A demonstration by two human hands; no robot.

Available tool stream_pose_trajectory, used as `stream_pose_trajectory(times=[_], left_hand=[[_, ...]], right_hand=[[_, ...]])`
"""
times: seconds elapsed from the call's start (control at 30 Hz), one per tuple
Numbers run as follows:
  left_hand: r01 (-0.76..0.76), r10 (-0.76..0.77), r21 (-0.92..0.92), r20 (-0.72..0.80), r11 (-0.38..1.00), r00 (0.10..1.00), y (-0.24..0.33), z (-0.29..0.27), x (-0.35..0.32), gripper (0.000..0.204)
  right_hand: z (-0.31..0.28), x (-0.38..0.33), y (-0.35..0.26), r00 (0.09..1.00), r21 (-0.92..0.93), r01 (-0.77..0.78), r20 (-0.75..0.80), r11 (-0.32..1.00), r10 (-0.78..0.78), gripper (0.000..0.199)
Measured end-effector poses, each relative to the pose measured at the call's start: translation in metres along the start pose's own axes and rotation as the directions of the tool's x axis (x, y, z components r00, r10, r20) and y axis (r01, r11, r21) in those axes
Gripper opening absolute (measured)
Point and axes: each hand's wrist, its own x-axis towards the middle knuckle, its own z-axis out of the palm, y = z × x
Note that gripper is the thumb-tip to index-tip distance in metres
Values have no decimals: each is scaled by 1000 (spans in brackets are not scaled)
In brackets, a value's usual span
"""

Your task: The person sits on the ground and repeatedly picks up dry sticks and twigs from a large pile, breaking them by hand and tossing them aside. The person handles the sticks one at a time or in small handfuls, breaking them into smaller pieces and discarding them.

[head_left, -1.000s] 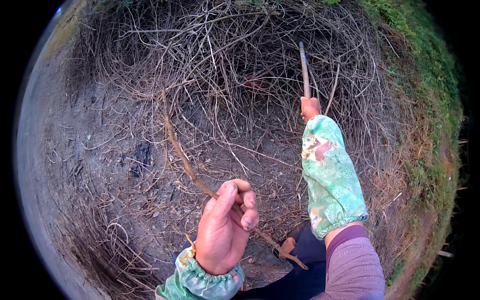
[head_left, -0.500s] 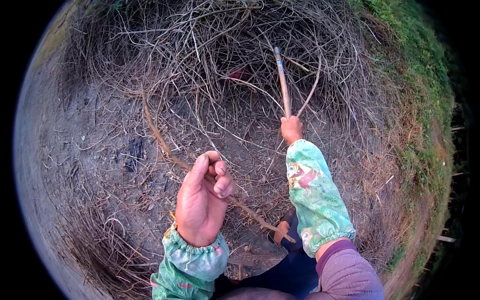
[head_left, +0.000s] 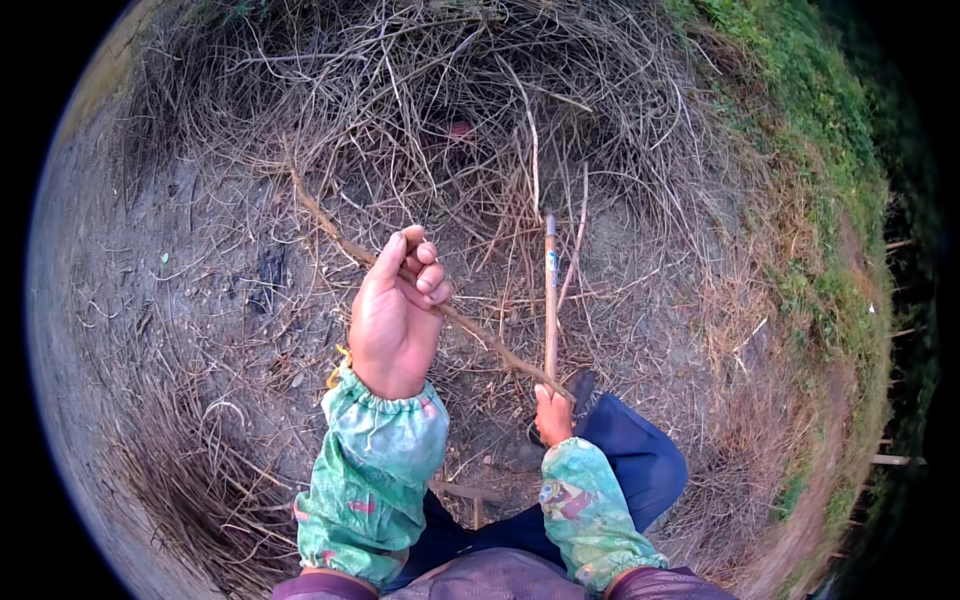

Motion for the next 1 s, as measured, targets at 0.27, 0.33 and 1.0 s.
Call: stream_pose_trajectory(times=[0.27,0.33,1.0], left_hand=[[-91,92,-119,5,989,996,29,-7,0,19],[-59,60,-107,12,993,998,25,-2,2,20],[-297,307,87,-144,951,941,48,8,25,26]], right_hand=[[29,12,-86,822,-237,251,-460,939,-336,35],[27,86,-135,648,-182,508,-563,842,-513,30],[116,290,-308,904,-398,381,-30,835,-427,45]])
